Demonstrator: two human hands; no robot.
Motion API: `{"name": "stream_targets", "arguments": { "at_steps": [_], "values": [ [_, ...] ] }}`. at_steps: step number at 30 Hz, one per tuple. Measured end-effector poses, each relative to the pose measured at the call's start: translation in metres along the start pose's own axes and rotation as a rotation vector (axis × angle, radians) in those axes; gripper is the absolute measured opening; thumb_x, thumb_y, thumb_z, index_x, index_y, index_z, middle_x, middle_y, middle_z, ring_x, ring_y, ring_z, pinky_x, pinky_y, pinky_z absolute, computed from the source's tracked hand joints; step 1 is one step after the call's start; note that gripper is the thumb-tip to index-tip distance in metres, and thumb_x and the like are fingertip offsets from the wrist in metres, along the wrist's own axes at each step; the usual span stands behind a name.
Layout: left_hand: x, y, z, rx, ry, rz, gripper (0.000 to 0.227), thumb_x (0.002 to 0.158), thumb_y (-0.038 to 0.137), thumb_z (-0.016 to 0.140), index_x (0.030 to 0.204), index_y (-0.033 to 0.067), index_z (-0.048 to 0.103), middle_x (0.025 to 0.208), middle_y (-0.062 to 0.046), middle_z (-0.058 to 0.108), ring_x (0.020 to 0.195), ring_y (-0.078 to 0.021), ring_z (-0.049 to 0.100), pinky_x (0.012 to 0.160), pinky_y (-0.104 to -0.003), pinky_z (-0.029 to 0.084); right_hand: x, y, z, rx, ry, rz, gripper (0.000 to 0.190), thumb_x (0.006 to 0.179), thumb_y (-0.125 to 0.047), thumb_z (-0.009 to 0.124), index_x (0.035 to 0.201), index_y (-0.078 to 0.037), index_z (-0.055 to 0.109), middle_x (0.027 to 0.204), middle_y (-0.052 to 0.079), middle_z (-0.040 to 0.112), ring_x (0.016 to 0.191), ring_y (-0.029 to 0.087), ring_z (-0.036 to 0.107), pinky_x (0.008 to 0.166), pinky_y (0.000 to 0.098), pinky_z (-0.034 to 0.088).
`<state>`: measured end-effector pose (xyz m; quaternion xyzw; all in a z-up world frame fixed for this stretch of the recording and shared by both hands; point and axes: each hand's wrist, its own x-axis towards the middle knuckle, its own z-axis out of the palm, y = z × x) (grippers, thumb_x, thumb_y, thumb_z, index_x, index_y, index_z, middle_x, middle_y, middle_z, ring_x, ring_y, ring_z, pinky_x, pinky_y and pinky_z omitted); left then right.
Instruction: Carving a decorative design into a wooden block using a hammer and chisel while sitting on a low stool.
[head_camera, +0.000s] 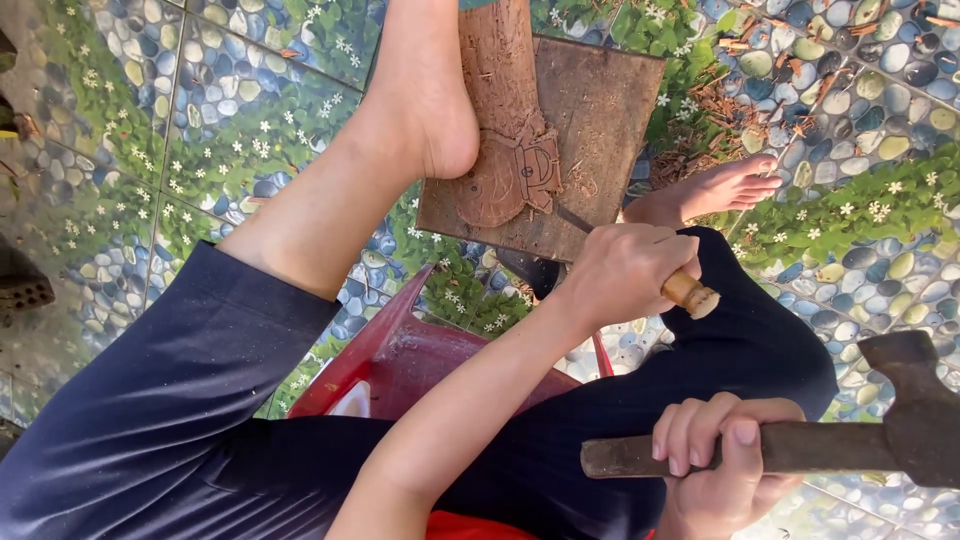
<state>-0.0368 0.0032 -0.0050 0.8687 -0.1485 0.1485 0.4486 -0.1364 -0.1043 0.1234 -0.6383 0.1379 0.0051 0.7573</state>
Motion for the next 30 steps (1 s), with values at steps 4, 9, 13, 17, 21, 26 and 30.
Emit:
{"name": "stream_targets", "arguments": {
  "at_steps": [4, 9, 13, 17, 21, 26, 30],
  "values": [
    [0.008, 0.004, -0.004, 0.003, 0.042, -0.003, 0.018, 0.082, 0.019, 0.072, 0.073, 0.0174, 0.056, 0.063, 0.004, 0.062, 0.059, -0.0190, 0.065, 0.048, -0.035, 0.042, 0.002, -0.002, -0.002, 0.000, 0.003, -0.020, 0.019, 0.101, -0.029, 0.050, 0.090, -0.020, 0.039, 0.055, -0.002, 0.026, 0.033, 0.009, 0.026, 0.034, 0.0253, 0.030],
    [0.011, -0.004, -0.007, -0.009, 0.001, -0.060, 0.015, 0.080, 0.006, 0.070, 0.074, 0.0140, 0.059, 0.063, 0.001, 0.061, 0.056, -0.0226, 0.063, 0.043, -0.039, 0.043, 0.003, -0.004, -0.001, -0.011, 0.030, -0.021, 0.019, 0.101, -0.029, 0.049, 0.089, -0.020, 0.038, 0.054, -0.002, 0.025, 0.034, 0.009, 0.025, 0.034, 0.0251, 0.028],
    [0.008, -0.008, -0.003, -0.015, 0.030, -0.122, 0.015, 0.078, 0.011, 0.074, 0.080, 0.0167, 0.060, 0.071, 0.004, 0.066, 0.068, -0.0239, 0.070, 0.050, -0.041, 0.048, 0.001, -0.004, -0.005, -0.005, 0.015, -0.011, 0.022, 0.100, -0.031, 0.051, 0.087, -0.019, 0.039, 0.054, -0.003, 0.026, 0.034, 0.009, 0.026, 0.034, 0.0255, 0.029],
    [0.008, -0.007, -0.002, -0.027, 0.067, -0.119, 0.015, 0.080, 0.009, 0.071, 0.078, 0.0169, 0.059, 0.068, 0.003, 0.062, 0.064, -0.0228, 0.067, 0.049, -0.039, 0.046, -0.002, 0.009, -0.003, -0.011, -0.017, -0.048, 0.024, 0.101, -0.033, 0.052, 0.087, -0.019, 0.038, 0.053, -0.003, 0.024, 0.033, 0.009, 0.025, 0.034, 0.0251, 0.028],
    [0.009, -0.010, -0.001, 0.012, 0.085, -0.092, 0.012, 0.077, 0.011, 0.066, 0.075, 0.0185, 0.057, 0.067, 0.002, 0.063, 0.065, -0.0252, 0.068, 0.053, -0.042, 0.048, -0.007, 0.034, -0.013, 0.210, -0.075, 0.255, 0.022, 0.098, -0.019, 0.055, 0.081, -0.010, 0.044, 0.051, 0.001, 0.026, 0.035, 0.013, 0.029, 0.032, 0.0281, 0.027],
    [0.012, -0.002, -0.012, -0.021, 0.172, -0.017, 0.020, 0.086, -0.003, 0.061, 0.072, 0.0099, 0.057, 0.063, -0.001, 0.061, 0.054, -0.0179, 0.060, 0.047, -0.034, 0.046, -0.007, -0.014, -0.025, 0.122, -0.149, -0.003, 0.050, 0.099, -0.034, 0.056, 0.055, -0.016, 0.041, 0.045, 0.000, 0.033, 0.031, 0.014, 0.034, 0.036, 0.0298, 0.033],
    [0.021, -0.007, -0.012, -0.058, 0.167, 0.001, 0.017, 0.081, 0.002, 0.063, 0.073, 0.0141, 0.054, 0.064, 0.003, 0.059, 0.059, -0.0191, 0.063, 0.051, -0.036, 0.045, -0.018, 0.109, -0.094, -1.026, 0.008, 0.017, 0.030, 0.090, -0.056, 0.061, 0.108, -0.036, 0.047, 0.084, -0.006, 0.049, 0.066, 0.015, 0.052, 0.060, 0.0311, 0.049]
  ]
}}
